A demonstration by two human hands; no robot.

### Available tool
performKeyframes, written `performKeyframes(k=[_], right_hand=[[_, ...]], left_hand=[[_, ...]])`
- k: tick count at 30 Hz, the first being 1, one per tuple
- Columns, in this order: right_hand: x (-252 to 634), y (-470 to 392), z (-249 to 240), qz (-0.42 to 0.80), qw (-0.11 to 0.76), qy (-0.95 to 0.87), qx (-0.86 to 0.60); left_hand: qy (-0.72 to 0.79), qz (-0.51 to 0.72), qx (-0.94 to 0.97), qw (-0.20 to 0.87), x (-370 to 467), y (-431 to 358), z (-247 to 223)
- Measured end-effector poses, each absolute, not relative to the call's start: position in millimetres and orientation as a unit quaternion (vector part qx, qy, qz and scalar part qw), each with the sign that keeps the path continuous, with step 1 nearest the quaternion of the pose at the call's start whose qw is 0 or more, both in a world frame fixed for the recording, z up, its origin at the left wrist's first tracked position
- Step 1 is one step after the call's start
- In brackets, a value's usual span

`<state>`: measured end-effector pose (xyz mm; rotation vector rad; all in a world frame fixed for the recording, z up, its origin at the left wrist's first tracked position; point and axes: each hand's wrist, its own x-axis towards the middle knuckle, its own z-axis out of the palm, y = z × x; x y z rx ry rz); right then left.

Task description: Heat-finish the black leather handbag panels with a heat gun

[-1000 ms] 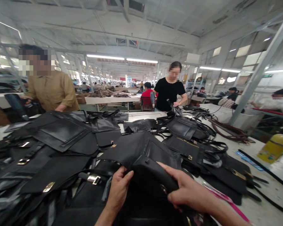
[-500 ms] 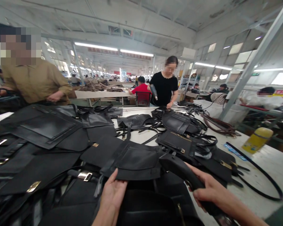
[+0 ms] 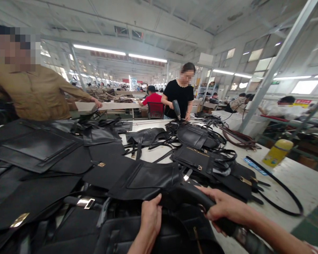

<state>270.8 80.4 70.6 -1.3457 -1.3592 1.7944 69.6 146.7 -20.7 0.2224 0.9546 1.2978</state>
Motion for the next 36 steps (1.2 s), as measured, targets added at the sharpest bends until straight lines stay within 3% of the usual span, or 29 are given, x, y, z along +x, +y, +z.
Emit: performKeyframes(k=[6, 13, 19, 26, 33, 36], right_hand=[[264, 88, 74, 0.582, 0.368, -0.509, -0.516], [259, 74, 65, 0.657, 0.263, -0.495, -0.504], [250, 87, 56, 0.642, 0.303, -0.483, -0.512], [256, 71, 61, 0.652, 0.264, -0.49, -0.515], [241, 108, 43, 0.567, 0.366, -0.504, -0.539], [248, 102, 44, 0.561, 0.371, -0.512, -0.534]], left_hand=[[0.42, 0.588, 0.128, 0.679, 69, 145, -21], [0.432, 0.584, 0.129, 0.675, 69, 145, -31], [0.454, 0.587, 0.121, 0.659, 67, 147, -38], [0.456, 0.579, 0.104, 0.668, 67, 147, -36], [0.444, 0.591, 0.086, 0.668, 59, 138, -26], [0.403, 0.593, 0.063, 0.694, 38, 141, -16]])
